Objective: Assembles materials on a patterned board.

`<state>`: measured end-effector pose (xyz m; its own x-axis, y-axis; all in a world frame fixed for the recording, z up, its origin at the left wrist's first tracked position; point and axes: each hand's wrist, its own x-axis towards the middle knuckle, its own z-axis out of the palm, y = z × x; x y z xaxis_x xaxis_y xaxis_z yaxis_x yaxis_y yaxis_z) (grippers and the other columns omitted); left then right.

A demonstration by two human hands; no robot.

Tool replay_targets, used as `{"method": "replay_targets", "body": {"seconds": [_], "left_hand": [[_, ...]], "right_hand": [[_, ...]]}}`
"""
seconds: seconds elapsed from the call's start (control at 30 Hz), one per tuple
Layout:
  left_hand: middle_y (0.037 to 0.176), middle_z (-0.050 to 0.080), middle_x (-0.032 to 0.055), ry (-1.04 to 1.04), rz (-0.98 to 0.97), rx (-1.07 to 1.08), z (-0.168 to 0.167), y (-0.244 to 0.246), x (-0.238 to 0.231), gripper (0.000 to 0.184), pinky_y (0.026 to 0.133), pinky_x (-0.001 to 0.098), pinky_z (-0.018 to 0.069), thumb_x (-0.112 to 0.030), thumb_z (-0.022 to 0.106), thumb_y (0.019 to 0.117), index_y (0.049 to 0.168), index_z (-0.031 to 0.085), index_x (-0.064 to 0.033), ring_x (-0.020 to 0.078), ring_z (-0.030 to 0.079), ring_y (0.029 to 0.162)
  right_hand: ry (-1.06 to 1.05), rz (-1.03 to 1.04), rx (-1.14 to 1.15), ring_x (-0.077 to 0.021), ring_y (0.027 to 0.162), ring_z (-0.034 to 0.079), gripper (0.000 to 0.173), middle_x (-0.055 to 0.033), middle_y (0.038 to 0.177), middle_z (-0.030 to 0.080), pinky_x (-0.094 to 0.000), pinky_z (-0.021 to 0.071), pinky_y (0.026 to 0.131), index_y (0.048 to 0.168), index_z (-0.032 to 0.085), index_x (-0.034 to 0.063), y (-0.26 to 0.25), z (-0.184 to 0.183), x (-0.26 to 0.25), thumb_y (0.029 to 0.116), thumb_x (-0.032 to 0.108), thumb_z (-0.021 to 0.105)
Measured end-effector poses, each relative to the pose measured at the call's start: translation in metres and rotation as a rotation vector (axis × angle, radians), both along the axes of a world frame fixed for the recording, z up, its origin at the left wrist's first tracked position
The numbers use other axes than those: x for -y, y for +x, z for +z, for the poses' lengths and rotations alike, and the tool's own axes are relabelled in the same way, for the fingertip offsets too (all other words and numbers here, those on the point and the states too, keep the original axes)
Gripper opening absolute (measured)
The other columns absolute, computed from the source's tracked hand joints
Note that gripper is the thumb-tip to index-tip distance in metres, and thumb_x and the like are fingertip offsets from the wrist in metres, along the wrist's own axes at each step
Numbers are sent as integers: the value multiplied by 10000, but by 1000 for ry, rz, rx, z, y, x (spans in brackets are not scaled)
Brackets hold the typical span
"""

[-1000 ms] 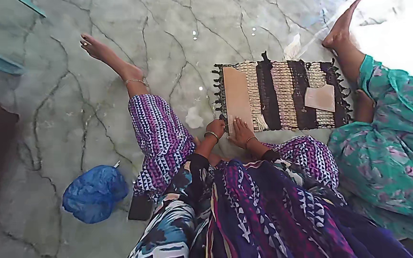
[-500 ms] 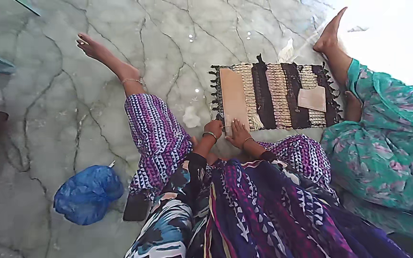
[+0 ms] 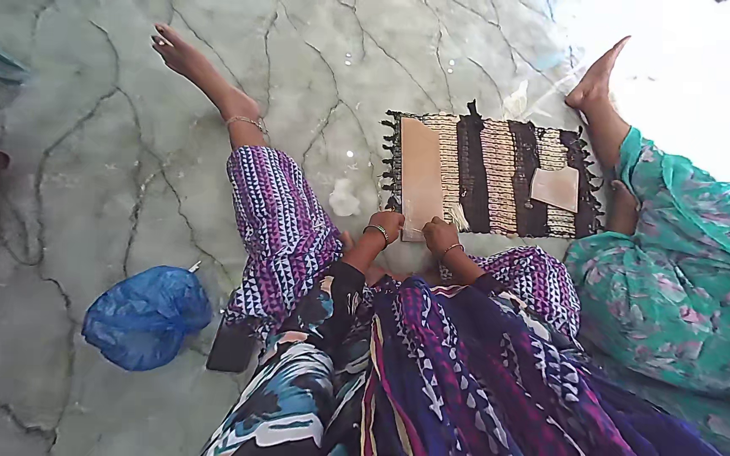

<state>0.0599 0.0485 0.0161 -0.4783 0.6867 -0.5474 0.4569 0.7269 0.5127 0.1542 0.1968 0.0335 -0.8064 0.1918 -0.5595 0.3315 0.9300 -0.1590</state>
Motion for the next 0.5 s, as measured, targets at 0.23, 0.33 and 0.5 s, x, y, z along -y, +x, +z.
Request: {"method": "replay_targets", "body": {"seconds": [0.23, 0.33, 0.5], "left_hand": [[1178, 704, 271, 72, 138, -57, 10, -19, 24, 259, 947, 706, 492, -76, 622, 995, 1239, 695, -27, 488, 656, 1144], [1201, 686, 290, 106, 274, 67, 36, -50, 37, 345, 1016, 682, 464, -25, 530, 1027, 1365, 590, 6, 486, 646, 1170], [1199, 665, 293, 430, 743, 292, 45, -81, 76, 361, 951, 487, 546, 33, 361, 1073, 1404, 496, 81, 354, 697, 1051]], "right_hand": [[-83, -188, 58, -438, 1253, 599, 304, -271, 1278, 663, -641, 413, 1068, 1200, 708, -27, 0, 23, -55, 1052, 169, 528], [-195, -454, -98, -450, 1086, 658, 256, -299, 1097, 704, -636, 460, 981, 1089, 732, -65, 3, 15, -97, 1024, 155, 619], [-127, -615, -174, -477, 1100, 646, 301, -303, 1121, 694, -685, 452, 956, 1123, 724, -44, -9, 7, -103, 1015, 225, 642]]}}
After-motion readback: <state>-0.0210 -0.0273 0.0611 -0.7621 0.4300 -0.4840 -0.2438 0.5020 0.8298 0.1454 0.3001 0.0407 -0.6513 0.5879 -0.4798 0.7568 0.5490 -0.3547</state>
